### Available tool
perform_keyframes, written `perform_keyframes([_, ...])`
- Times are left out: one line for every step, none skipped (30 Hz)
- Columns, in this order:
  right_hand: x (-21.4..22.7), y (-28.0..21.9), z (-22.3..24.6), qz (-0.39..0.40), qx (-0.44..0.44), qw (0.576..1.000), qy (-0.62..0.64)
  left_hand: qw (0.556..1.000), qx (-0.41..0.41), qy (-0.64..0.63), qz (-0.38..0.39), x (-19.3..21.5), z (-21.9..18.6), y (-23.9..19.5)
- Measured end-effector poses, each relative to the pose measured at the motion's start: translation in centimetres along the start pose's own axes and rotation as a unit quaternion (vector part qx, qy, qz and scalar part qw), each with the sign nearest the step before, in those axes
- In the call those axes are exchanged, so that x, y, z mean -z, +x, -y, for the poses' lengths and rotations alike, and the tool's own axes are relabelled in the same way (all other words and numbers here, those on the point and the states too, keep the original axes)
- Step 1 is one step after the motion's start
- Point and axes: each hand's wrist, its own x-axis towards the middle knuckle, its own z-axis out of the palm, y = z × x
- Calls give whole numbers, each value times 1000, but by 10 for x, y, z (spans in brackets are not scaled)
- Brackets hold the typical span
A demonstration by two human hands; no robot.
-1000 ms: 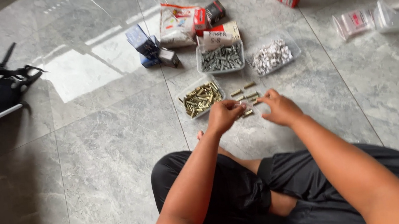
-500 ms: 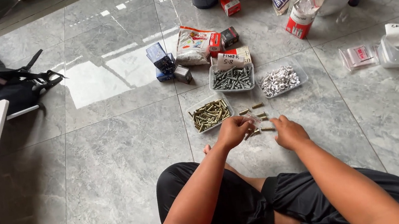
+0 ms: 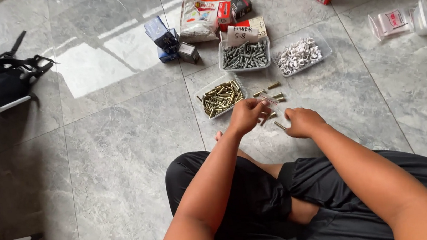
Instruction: The person sits on the floor and assembles wall anchors by inserting white plastic sleeves into brass-colored metal tubes. They pick up the components from plastic containers and the floor, fit them together by hand, and place the assembled fasteners into a small plastic bag.
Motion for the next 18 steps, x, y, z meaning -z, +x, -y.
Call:
perform_keyframes([8,-8,9,3,-2,1000,0,1000,3,-1,2,-1,2,3])
perform_keyframes([17,-15,17,27,7,1000,-8,1000,5,13,-2,-1,4,6])
perform_keyframes([27,-22,26,50,16,998,-17,1000,7,27,-7,-2,6,9])
perform_keyframes([20,-23,26,53,16,998,-17,1000,10,25,-6,-2,8,7])
perform_keyframes([16,-21,26,48,23,998,-33,1000,12,11,-5,-2,7,7])
perform_keyframes([12,-20,27,43,29,997,-48,1000,14,-3,-4,-1,7,7])
perform_keyframes([11,-19,28,42,28,998,-48,1000,13,-3,-3,-1,8,8])
perform_keyframes([10,-19,29,33,29,998,-49,1000,14,-6,-4,-2,9,9])
perform_keyframes([9,-17,31,23,30,998,-50,1000,14,-7,-6,-1,10,10])
perform_keyframes([1,-11,27,21,30,998,-50,1000,12,-6,-6,0,8,9])
perform_keyframes([-7,-4,23,17,36,998,-52,1000,14,-8,-5,0,6,8])
perform_keyframes([-16,3,19,13,43,997,-55,1000,15,-9,-4,1,5,7])
perform_keyframes([-15,3,19,13,43,997,-55,1000,15,-9,-4,1,3,7])
perform_keyframes([-14,2,18,14,53,997,-55,1000,15,-13,-8,2,2,6])
perform_keyframes([-15,0,18,17,62,996,-54,1000,17,-17,-11,2,2,3])
perform_keyframes([-10,-6,24,19,61,997,-54,1000,19,-17,-11,2,3,3])
perform_keyframes([-3,-10,29,11,71,996,-58,1000,16,-21,-10,1,3,5])
perform_keyframes([4,-15,34,2,82,995,-62,1000,14,-25,-9,1,4,6])
